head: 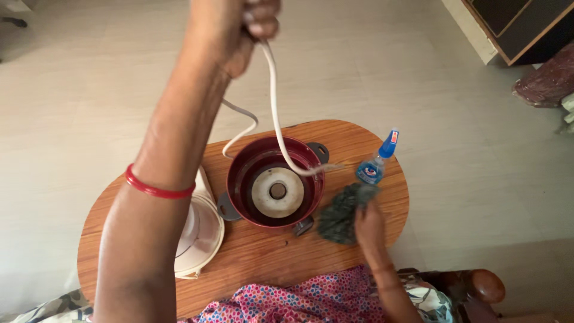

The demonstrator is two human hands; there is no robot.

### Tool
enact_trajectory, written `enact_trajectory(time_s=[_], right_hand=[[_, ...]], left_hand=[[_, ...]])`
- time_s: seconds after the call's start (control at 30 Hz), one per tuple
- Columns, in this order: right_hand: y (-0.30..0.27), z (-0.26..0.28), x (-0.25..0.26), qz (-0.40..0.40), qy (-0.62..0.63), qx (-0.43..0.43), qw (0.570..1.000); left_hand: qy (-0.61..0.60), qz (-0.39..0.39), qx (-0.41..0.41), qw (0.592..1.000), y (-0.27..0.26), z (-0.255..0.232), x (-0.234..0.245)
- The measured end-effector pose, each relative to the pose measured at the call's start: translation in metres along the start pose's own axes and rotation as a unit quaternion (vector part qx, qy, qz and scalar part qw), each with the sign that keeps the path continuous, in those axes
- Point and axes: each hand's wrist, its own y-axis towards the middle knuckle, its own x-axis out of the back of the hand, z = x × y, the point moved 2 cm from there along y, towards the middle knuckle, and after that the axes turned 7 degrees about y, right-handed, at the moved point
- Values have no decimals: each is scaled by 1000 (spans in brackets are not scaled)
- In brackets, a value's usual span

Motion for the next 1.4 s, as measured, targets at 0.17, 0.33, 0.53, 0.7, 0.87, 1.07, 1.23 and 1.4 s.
enact_trajectory(time_s=[0.17, 0.33, 0.53, 0.7, 0.87, 1.07, 1.23, 1.4], right_hand=[[27, 100, 62, -72, 338, 71, 936], [95, 172, 58, 238, 622, 10, 746], [81, 243, 49, 388, 474, 228, 757], [73, 242, 15, 564, 316, -159, 746], [66, 199, 35, 438, 474, -106, 757], [44, 174, 45, 367, 524, 0, 769], [20, 180, 30, 411, 447, 71, 792], [6, 160, 8, 440, 368, 13, 819]], left_hand=[[133, 40, 101, 985, -34, 16, -72], [356, 233, -108, 899, -83, 51, -114], [440, 356, 100, 818, -165, 109, -157], [448, 372, 164, 797, -216, 100, -168], [539, 261, 12, 800, -248, 53, -135], [434, -152, 363, 810, -232, 99, -2], [63, -306, 337, 888, -226, 185, 45], [136, -335, 78, 929, -195, 203, 71]])
